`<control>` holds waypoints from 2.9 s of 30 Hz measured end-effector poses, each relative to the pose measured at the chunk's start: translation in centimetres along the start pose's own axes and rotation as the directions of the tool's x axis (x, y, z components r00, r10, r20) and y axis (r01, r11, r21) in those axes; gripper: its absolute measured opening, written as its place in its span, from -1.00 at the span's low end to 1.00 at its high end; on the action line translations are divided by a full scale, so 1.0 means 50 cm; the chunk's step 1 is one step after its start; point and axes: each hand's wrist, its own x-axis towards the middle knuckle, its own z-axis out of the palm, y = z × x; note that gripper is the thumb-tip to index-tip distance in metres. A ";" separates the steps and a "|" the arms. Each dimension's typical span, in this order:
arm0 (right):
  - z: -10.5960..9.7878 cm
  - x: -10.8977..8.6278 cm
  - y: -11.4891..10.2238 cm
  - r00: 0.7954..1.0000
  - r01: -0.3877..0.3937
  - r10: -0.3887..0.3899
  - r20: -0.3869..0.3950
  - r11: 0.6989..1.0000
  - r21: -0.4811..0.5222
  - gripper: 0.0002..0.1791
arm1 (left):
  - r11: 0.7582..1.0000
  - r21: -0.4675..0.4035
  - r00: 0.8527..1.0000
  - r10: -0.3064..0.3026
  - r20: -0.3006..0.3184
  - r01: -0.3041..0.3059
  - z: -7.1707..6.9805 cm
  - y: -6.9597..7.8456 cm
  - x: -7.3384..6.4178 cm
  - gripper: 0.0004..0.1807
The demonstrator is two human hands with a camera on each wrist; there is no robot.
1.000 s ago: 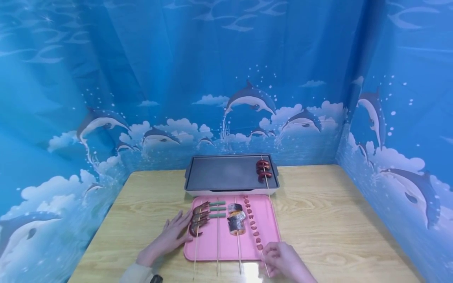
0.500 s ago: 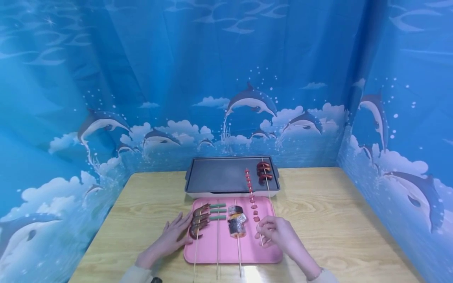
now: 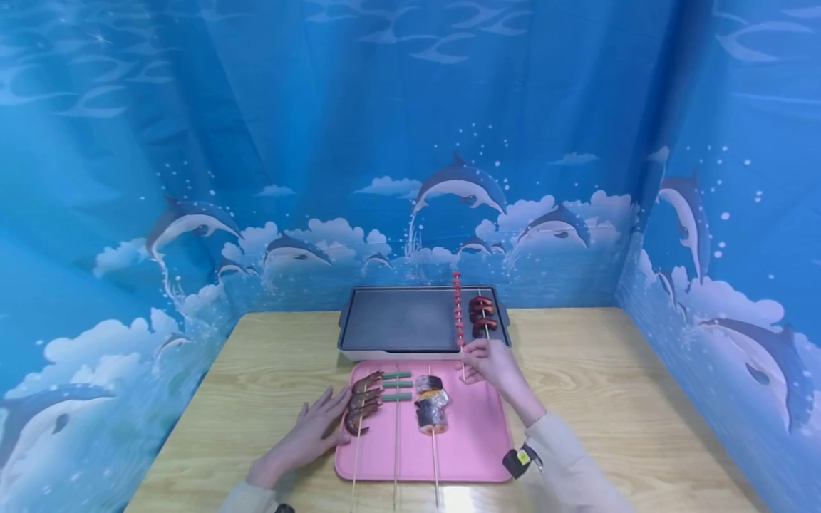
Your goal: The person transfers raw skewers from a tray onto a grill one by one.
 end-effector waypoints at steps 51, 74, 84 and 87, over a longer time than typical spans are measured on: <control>0.027 -0.062 0.000 0.996 0.061 -0.059 -0.070 0.998 0.034 -0.59 | 1.000 0.002 1.000 -0.017 0.004 0.017 0.001 0.004 0.000 -0.12; 0.147 -0.145 0.137 0.962 -0.003 0.015 0.271 0.999 -0.044 -0.75 | 1.000 0.003 1.000 -0.026 0.005 0.026 0.000 0.004 0.001 -0.12; 0.150 -0.142 0.141 0.953 -0.081 0.056 0.299 0.994 0.071 -0.75 | 1.000 -0.002 1.000 -0.027 0.006 0.027 0.002 0.004 0.000 -0.12; 0.148 -0.145 0.138 0.949 -0.092 0.057 0.309 0.991 0.102 -0.74 | 1.000 -0.006 1.000 -0.029 0.006 0.029 0.003 0.004 0.001 -0.12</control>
